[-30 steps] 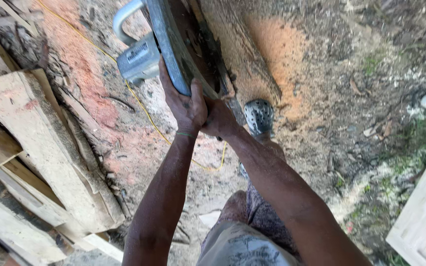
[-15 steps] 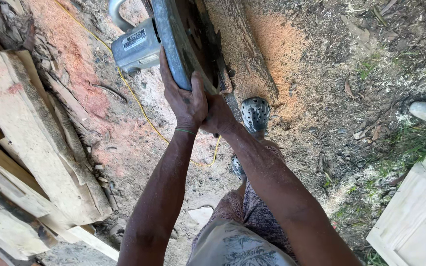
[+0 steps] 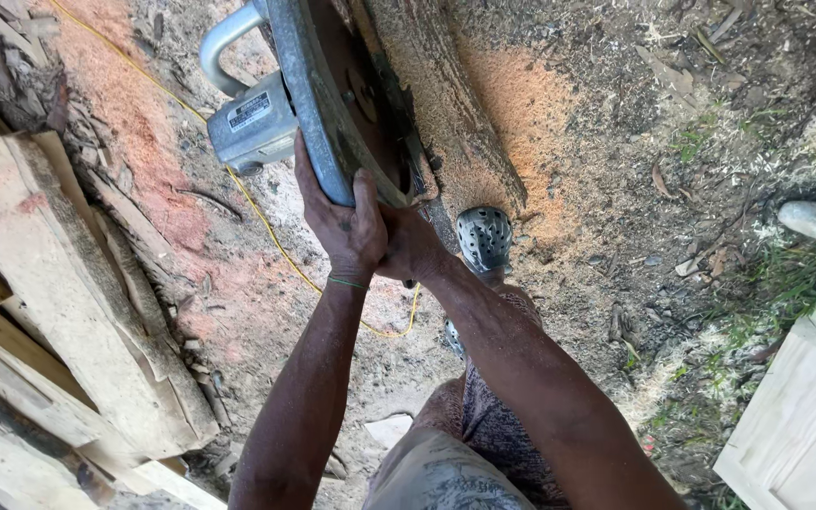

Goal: The person uses a circular saw to cut a long plank of wood placed on the ground. They guide the saw along the length of the wood, producing sawdust, and complete the cut by the end of the clip.

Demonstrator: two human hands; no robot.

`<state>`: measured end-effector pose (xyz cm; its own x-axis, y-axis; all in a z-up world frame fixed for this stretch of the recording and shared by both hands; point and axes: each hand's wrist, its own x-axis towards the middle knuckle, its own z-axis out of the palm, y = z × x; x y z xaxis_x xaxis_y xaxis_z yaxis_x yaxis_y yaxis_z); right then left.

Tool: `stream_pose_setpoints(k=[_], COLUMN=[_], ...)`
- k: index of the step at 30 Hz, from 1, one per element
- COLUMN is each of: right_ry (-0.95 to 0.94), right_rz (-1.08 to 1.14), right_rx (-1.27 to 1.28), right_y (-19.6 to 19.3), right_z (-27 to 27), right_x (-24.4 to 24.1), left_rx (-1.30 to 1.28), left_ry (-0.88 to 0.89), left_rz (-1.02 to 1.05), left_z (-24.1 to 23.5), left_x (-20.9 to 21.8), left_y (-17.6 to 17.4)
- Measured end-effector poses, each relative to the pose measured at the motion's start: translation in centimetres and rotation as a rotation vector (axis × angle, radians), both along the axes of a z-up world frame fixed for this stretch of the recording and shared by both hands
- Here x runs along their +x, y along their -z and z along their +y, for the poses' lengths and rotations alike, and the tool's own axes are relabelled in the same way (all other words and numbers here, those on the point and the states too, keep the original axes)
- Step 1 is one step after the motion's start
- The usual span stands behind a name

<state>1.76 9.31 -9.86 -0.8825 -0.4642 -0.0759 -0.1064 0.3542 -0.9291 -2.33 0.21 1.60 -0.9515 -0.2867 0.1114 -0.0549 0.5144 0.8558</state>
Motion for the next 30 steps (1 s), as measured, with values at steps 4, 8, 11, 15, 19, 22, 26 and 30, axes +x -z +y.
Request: stream_pose_setpoints(k=[4,8,11,15,19,22,26,30], right_ry=[0.003,-0.016,-0.013,-0.002,0.015,0.033,0.206,0.522], right_rz=[0.151,0.207,0.207,0.278,0.128,0.068,-0.072,-0.02], right_rx=[-0.046,-0.032,-0.033,-0.02,-0.018,-0.048,-0.116,-0.149], right_y=[0.6,0.9,0.8,0.7,0.7,0.1,-2.3,-5.0], right_z=[-0.1,-0.1,-0.1,-0.2,-0.2,-0.1,-0.9,-2.5], right_x=[0.1,-0.3,-0.7,-0.4,-0.9,-1.2,0.1,1.0], left_rx=[0.014,0.035,-0.024,0.033,0.046,0.0,0.017,-0.002], left_ry=[-0.009,0.006,0.014,0.024,0.01,0.004,0.022,0.017], left_rz=[-0.019,-0.016,0.021,0.005,-0.028,-0.03,0.035,0.043], left_z=[-0.1,-0.4,-0.5,-0.5,-0.6,-0.6,-0.6,-0.8], left_x=[-0.1,-0.6,-0.8,-0.8,-1.2,-1.1,-0.5,-1.8], left_y=[0.1,0.6,0.8,0.7,0.4,0.5,0.9,1.2])
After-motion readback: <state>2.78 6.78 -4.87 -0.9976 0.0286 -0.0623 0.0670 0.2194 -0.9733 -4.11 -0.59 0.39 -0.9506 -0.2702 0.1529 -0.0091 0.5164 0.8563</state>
